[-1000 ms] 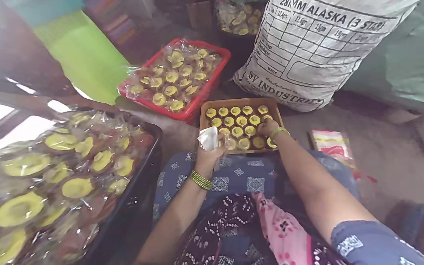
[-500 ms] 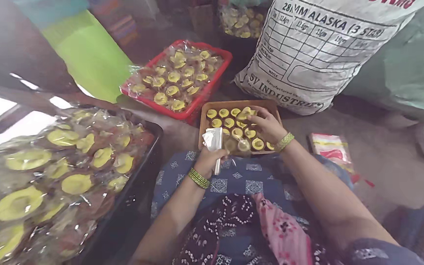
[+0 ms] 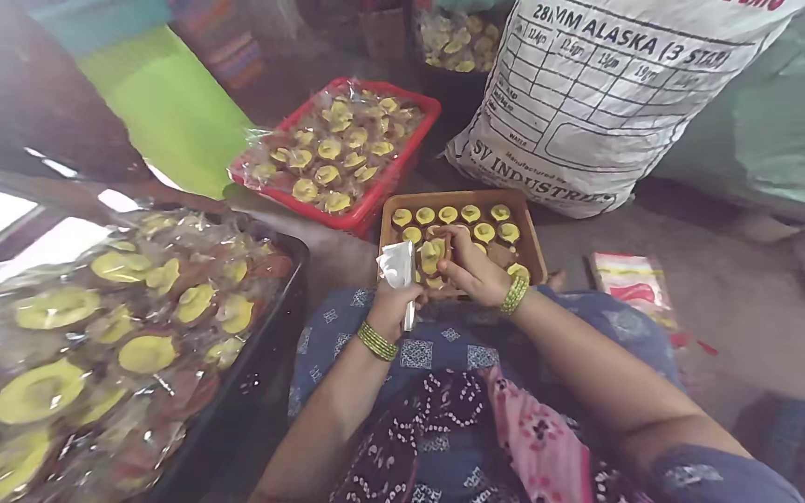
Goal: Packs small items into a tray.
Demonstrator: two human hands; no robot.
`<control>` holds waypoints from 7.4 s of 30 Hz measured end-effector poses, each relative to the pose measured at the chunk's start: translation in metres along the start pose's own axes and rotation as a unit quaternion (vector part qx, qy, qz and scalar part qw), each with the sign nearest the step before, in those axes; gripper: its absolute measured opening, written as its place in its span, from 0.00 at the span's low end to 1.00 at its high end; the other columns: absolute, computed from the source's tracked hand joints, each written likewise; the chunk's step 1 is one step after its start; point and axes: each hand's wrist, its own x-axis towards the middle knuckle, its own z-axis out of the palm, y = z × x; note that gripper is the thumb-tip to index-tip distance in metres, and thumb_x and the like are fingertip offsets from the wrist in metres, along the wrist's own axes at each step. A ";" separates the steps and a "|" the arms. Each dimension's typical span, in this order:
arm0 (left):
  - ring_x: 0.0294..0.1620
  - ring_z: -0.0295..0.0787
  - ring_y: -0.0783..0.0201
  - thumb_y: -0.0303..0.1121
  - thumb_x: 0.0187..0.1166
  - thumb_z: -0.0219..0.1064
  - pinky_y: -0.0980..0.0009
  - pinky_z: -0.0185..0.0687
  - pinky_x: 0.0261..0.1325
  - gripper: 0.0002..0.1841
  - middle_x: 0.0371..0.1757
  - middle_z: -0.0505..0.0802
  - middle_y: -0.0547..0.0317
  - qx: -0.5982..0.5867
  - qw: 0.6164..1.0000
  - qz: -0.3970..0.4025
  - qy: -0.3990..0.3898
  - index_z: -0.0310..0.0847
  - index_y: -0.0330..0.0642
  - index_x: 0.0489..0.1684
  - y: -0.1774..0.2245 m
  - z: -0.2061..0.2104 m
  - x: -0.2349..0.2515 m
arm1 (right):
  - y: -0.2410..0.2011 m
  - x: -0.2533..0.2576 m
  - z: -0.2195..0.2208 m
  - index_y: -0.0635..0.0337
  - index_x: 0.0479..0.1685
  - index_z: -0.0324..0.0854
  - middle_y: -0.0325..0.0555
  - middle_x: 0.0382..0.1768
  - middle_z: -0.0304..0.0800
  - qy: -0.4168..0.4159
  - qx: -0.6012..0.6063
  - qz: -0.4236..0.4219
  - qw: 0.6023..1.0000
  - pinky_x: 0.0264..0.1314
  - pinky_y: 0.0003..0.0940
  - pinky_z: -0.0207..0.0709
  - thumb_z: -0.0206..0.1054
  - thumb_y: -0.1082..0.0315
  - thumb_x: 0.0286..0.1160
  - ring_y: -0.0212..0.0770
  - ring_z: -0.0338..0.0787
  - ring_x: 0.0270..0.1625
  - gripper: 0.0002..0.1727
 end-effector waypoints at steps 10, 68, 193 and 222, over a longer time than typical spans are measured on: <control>0.24 0.89 0.63 0.19 0.50 0.74 0.68 0.89 0.29 0.28 0.29 0.90 0.53 0.064 0.994 0.061 0.057 0.73 0.28 0.56 -0.002 0.006 -0.005 | 0.008 0.006 -0.005 0.54 0.65 0.88 0.55 0.63 0.87 -0.065 -0.116 -0.092 0.987 0.62 0.38 0.85 0.66 0.51 0.84 0.41 0.89 0.60 0.21; 0.28 0.83 0.64 0.30 0.89 0.51 0.66 0.87 0.35 0.09 0.31 0.84 0.58 -0.200 0.978 -0.051 -0.023 0.74 0.37 0.55 -0.009 0.008 0.022 | -0.009 -0.013 0.015 0.59 0.36 0.91 0.35 0.30 0.91 0.014 0.184 0.303 0.935 0.35 0.24 0.78 0.86 0.61 0.61 0.26 0.84 0.29 0.14; 0.28 0.91 0.60 0.21 0.71 0.76 0.69 0.89 0.30 0.11 0.37 0.95 0.46 0.023 0.989 0.145 0.033 0.84 0.26 0.46 -0.006 0.002 0.008 | 0.073 -0.006 -0.076 0.47 0.84 0.63 0.55 0.70 0.83 0.267 0.093 0.334 0.899 0.57 0.55 0.90 0.53 0.53 0.92 0.53 0.92 0.59 0.25; 0.28 0.87 0.62 0.19 0.58 0.78 0.71 0.84 0.26 0.26 0.38 0.91 0.47 0.009 0.999 -0.024 -0.044 0.75 0.29 0.58 0.002 0.003 0.001 | -0.024 -0.006 0.006 0.61 0.80 0.61 0.52 0.54 0.89 0.045 0.266 0.124 0.955 0.34 0.39 0.92 0.42 0.46 0.91 0.43 0.95 0.40 0.31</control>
